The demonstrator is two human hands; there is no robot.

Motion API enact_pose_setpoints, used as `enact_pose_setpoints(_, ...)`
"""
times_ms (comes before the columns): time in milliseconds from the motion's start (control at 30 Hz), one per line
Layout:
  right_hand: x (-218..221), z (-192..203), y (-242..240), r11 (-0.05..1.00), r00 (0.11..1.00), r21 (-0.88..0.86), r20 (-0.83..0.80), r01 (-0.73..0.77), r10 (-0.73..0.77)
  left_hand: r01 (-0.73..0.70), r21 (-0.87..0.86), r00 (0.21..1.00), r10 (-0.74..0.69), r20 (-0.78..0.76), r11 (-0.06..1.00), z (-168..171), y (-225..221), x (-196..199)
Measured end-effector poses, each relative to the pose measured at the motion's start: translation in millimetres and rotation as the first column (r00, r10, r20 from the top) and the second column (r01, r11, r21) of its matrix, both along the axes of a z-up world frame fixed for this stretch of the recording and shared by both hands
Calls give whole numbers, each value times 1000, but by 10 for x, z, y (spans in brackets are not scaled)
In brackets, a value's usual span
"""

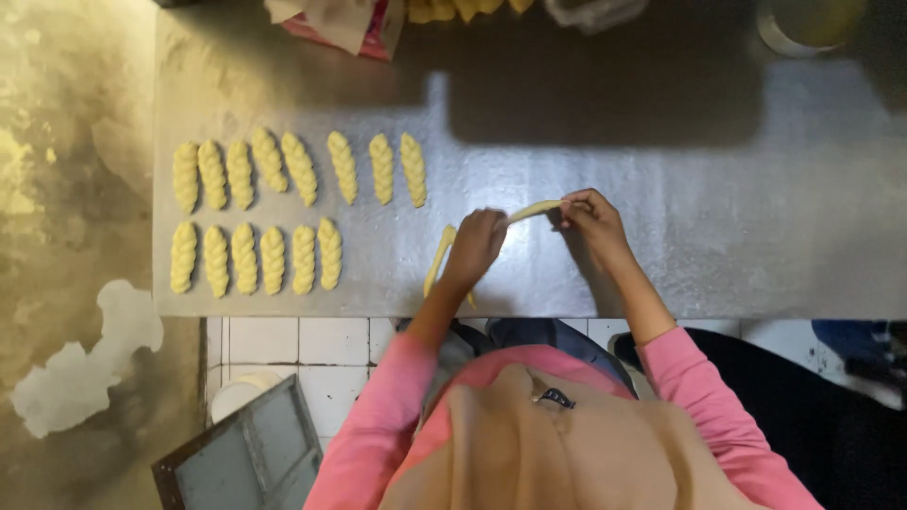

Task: Braiding individual pieces of dough into shaped bread rolls on a workstation.

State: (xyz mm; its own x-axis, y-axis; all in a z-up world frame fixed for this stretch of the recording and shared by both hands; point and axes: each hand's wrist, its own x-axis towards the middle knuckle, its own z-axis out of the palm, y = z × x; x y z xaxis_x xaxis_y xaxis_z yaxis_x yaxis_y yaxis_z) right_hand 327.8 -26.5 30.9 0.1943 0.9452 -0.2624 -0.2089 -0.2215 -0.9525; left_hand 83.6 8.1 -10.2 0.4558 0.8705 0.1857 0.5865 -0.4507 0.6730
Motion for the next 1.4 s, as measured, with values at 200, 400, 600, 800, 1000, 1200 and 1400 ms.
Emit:
enact_pose_setpoints(200,-1070,331,268,927,900,-86,-286,-366,329,-232,263,959,265,-100,936,231,-1220,-805)
enact_pose_setpoints(400,-1543,-202,332,810,570,-198,620,-552,539,-61,389,959,163,-234,919,-12,-1261,-1182)
enact_pose_setpoints(600,-1605,-333,465,904,639,-274,641,-327,425,-30,378,970,117,-211,925,325,-1100,-1393)
enact_pose_setpoints(800,-1654,-92,653,891,514,-428,735,-154,442,-46,36,981,51,-188,998,299,-668,-1533)
enact_pose_setpoints(1000,-1738,131,229,911,683,-405,645,-77,344,180,-343,923,-278,-264,922,651,-255,-1635)
enact_pose_setpoints(1200,-2167,189,-799,923,498,-383,794,-36,349,110,-798,994,-54,97,593,470,-6,-1994)
enact_pose_setpoints(1400,-2025,34,-701,775,838,-416,-52,476,-543,194,-841,897,256,360,505,525,187,-2130)
